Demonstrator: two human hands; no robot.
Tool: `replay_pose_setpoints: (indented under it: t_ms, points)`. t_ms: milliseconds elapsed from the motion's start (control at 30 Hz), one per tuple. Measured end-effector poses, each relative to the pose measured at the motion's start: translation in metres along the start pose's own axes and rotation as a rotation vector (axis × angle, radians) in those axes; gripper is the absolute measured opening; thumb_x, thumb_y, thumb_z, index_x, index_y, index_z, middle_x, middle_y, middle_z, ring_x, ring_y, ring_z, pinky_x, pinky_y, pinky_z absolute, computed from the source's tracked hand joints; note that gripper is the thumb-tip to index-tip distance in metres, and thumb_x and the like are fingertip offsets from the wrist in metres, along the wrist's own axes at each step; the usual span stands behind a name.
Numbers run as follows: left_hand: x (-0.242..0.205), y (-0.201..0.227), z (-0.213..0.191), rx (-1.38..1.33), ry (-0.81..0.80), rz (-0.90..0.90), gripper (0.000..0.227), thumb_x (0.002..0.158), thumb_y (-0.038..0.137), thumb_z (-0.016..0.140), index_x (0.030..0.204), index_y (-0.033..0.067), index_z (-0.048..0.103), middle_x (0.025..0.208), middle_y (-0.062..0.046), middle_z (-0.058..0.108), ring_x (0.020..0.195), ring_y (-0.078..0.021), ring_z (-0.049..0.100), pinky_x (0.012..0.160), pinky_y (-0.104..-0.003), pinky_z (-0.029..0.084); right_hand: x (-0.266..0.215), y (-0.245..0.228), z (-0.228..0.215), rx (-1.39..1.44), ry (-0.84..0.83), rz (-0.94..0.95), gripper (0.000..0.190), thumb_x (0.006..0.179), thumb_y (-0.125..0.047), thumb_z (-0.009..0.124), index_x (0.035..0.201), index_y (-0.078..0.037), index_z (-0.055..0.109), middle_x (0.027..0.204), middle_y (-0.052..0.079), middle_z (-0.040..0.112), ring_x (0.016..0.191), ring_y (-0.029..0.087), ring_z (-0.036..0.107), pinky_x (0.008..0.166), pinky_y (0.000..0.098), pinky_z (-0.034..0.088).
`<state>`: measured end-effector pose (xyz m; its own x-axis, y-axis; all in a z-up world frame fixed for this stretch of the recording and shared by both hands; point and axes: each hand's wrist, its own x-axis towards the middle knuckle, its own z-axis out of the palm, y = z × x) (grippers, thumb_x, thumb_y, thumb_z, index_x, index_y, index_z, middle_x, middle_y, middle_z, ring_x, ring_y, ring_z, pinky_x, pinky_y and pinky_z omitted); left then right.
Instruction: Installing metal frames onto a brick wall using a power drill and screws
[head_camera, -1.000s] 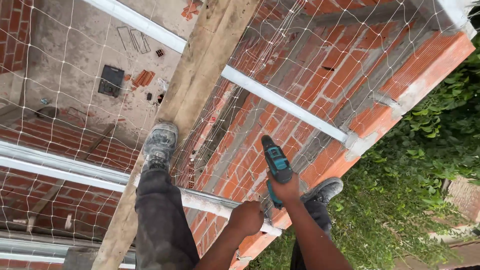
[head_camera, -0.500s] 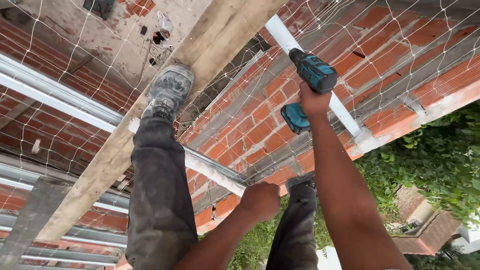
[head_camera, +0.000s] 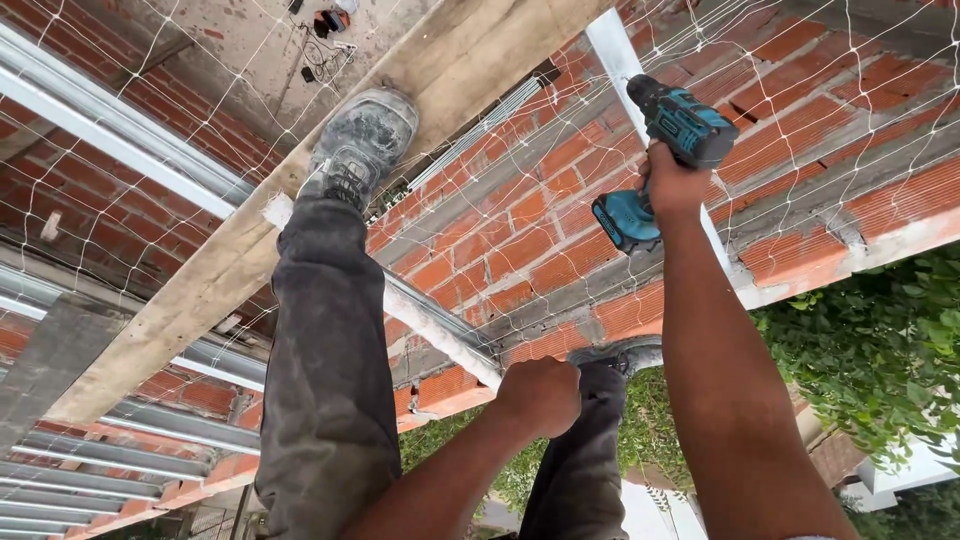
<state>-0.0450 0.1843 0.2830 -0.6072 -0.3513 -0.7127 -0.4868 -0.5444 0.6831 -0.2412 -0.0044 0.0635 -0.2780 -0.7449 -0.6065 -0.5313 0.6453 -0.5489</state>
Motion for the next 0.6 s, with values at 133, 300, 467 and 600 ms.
replay_pose_setpoints:
  t_ms: [133,300,467,600]
  points:
    - [0.004,0.0,0.006,-0.011,-0.001,-0.055,0.028,0.089,0.019,0.052,0.091,0.0022,0.074,0.084,-0.026,0.073,0.089,-0.0516,0.075,0.072,-0.061,0.061,0.002,-0.008,-0.002,-0.099,-0.014,-0.004,0.013,0.088,-0.019,0.078,0.082,-0.008,0.077,0.068,0.007,0.072,0.069,0.019,0.078,0.069,0.0371,0.062]
    - [0.003,0.004,-0.002,-0.034,-0.06,-0.071,0.03,0.089,0.019,0.05,0.092,0.0013,0.073,0.087,-0.027,0.072,0.092,-0.0523,0.074,0.076,-0.062,0.06,0.005,-0.007,-0.006,-0.073,-0.009,0.067,0.017,0.089,-0.021,0.077,0.077,-0.008,0.075,0.065,0.009,0.071,0.06,0.02,0.075,0.058,0.0363,0.061]
    - [0.003,0.007,-0.009,-0.064,-0.067,-0.087,0.031,0.088,0.018,0.049,0.095,0.0019,0.074,0.091,-0.027,0.073,0.096,-0.0519,0.073,0.079,-0.062,0.059,0.007,-0.004,-0.007,0.029,-0.017,0.151,0.026,0.09,-0.019,0.074,0.069,-0.006,0.07,0.058,0.012,0.067,0.045,0.023,0.068,0.04,0.0364,0.06]
    - [-0.002,0.012,-0.015,-0.068,-0.074,-0.066,0.03,0.092,0.014,0.049,0.101,0.0009,0.074,0.088,-0.025,0.072,0.093,-0.048,0.075,0.08,-0.059,0.061,0.001,-0.013,-0.009,0.052,0.002,0.165,0.025,0.092,-0.02,0.073,0.072,-0.005,0.07,0.058,0.011,0.066,0.046,0.023,0.069,0.038,0.0359,0.059]
